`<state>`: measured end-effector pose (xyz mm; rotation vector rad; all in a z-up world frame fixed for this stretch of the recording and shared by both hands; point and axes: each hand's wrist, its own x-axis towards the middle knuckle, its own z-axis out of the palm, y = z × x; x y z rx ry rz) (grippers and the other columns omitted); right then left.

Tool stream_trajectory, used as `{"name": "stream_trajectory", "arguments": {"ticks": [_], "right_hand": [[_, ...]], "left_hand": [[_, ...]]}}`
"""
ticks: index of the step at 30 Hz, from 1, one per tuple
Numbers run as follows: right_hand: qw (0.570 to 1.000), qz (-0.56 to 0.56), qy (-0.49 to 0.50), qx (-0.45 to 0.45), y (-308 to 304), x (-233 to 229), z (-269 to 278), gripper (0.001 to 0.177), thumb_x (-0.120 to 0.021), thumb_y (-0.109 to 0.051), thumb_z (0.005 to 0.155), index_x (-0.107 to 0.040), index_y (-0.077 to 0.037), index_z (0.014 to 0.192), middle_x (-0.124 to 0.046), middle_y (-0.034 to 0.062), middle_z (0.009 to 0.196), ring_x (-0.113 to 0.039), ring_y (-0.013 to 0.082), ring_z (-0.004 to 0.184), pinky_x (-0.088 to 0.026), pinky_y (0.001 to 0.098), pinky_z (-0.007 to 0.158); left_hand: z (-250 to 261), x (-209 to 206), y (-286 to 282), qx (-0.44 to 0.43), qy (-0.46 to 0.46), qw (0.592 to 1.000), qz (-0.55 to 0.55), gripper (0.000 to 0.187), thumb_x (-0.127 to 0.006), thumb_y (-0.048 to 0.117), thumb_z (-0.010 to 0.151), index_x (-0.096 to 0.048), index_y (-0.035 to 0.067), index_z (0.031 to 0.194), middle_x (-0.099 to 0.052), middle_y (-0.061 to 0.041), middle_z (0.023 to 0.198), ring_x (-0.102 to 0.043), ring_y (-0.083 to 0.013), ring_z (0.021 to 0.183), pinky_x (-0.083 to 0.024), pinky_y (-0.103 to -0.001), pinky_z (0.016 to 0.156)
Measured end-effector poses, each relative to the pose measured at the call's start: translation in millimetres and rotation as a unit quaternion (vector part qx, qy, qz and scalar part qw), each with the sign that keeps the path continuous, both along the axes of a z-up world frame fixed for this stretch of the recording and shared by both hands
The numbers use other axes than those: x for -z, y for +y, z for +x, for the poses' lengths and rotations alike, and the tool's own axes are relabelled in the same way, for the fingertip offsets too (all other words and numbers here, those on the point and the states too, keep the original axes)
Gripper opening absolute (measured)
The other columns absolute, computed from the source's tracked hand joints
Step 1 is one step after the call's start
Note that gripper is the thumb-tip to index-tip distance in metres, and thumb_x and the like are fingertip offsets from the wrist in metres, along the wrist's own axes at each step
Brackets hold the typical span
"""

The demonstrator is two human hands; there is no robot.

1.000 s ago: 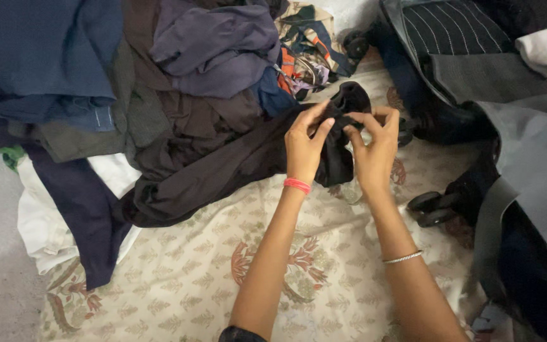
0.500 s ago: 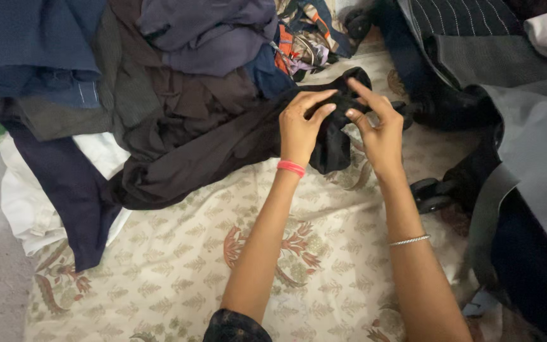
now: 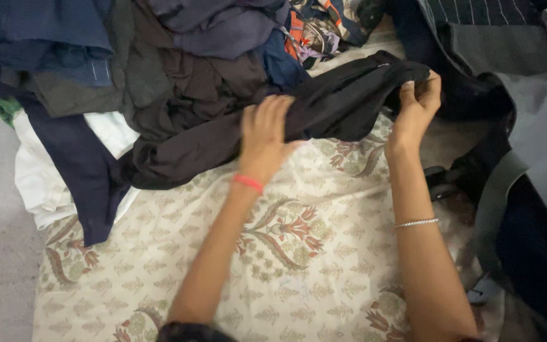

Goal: The person folds a white shirt and a pair of black trousers by hand and places them inside an open suitcase.

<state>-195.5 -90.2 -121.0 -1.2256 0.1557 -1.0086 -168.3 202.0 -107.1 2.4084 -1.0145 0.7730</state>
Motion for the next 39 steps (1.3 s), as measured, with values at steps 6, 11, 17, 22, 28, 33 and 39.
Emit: {"name": "stream_trajectory", "arguments": {"ticks": [6, 11, 17, 22, 28, 33, 39], "right_hand": [[0.971, 0.147, -0.104, -0.158, -7, 8, 1, 0.022, -0.056, 0.005, 0.104, -0.062, -0.008, 0.121, -0.062, -0.0017, 0.104, -0.058, 0.0087, 0.094, -0.049, 0.0256, 0.087], [0.999, 0.006, -0.027, -0.038, -1, -16, -12, 0.021, -0.056, 0.004, 0.104, -0.060, -0.008, 0.121, -0.063, -0.0029, 0.111, -0.059, 0.0079, 0.103, -0.046, 0.0242, 0.097], [0.980, 0.039, -0.068, -0.185, 28, -23, -5, 0.012, -0.061, -0.004, 0.110, -0.058, -0.010, 0.120, -0.058, -0.0035, 0.111, -0.053, 0.0082, 0.105, -0.043, 0.0251, 0.100], [0.986, 0.100, 0.016, -0.136, 32, 14, -5, 0.008, -0.063, -0.014, 0.104, -0.063, -0.010, 0.111, -0.065, -0.0019, 0.104, -0.060, 0.0089, 0.098, -0.049, 0.0246, 0.092], [0.997, 0.014, 0.029, -0.065, 8, 60, 15, 0.009, -0.067, -0.010, 0.106, -0.063, -0.007, 0.113, -0.064, -0.0025, 0.103, -0.058, 0.0080, 0.095, -0.048, 0.0232, 0.089], [0.996, 0.005, 0.044, -0.073, 9, 56, 12, 0.010, -0.067, -0.012, 0.106, -0.063, -0.009, 0.114, -0.065, -0.0042, 0.100, -0.057, 0.0068, 0.094, -0.048, 0.0217, 0.089], [0.998, 0.010, 0.046, -0.048, 15, 51, 8, 0.009, -0.068, -0.013, 0.108, -0.064, -0.008, 0.114, -0.061, -0.0040, 0.097, -0.053, 0.0069, 0.089, -0.045, 0.0223, 0.085]], "left_hand": [[18, 33, 88, -0.108, 0.087, 0.981, 0.138, 0.083, -0.083, 0.027, 0.081, -0.043, 0.008, 0.151, -0.057, -0.012, 0.144, -0.050, -0.0273, 0.136, -0.034, -0.046, 0.117], [89, 9, 129, 0.073, 0.372, 0.925, 0.013, 0.058, -0.072, 0.033, 0.092, -0.063, -0.001, 0.138, -0.067, -0.022, 0.135, -0.067, -0.0290, 0.127, -0.048, -0.033, 0.110], [76, -146, 161, -0.127, 0.031, 0.956, 0.263, 0.062, -0.083, 0.038, 0.064, -0.071, 0.008, 0.117, -0.070, -0.015, 0.118, -0.063, -0.0304, 0.118, -0.048, -0.043, 0.098], [27, -130, 95, 0.092, -0.094, 0.987, 0.093, 0.027, -0.079, 0.026, 0.085, -0.069, 0.012, 0.106, -0.066, -0.006, 0.105, -0.063, -0.0273, 0.105, -0.050, -0.041, 0.088], [-17, -28, 51, 0.098, 0.029, 0.994, 0.039, 0.028, -0.074, 0.038, 0.094, -0.066, 0.011, 0.094, -0.064, -0.003, 0.092, -0.062, -0.0232, 0.090, -0.047, -0.039, 0.079], [-13, 1, 50, 0.023, -0.092, 0.996, 0.007, 0.023, -0.068, 0.033, 0.098, -0.069, 0.012, 0.109, -0.065, -0.003, 0.101, -0.062, -0.0235, 0.097, -0.045, -0.037, 0.089], [-25, 4, 18, 0.217, -0.116, 0.967, 0.059, 0.026, -0.064, 0.022, 0.103, -0.066, 0.010, 0.126, -0.067, -0.005, 0.123, -0.061, -0.0227, 0.112, -0.052, -0.040, 0.094]]}}
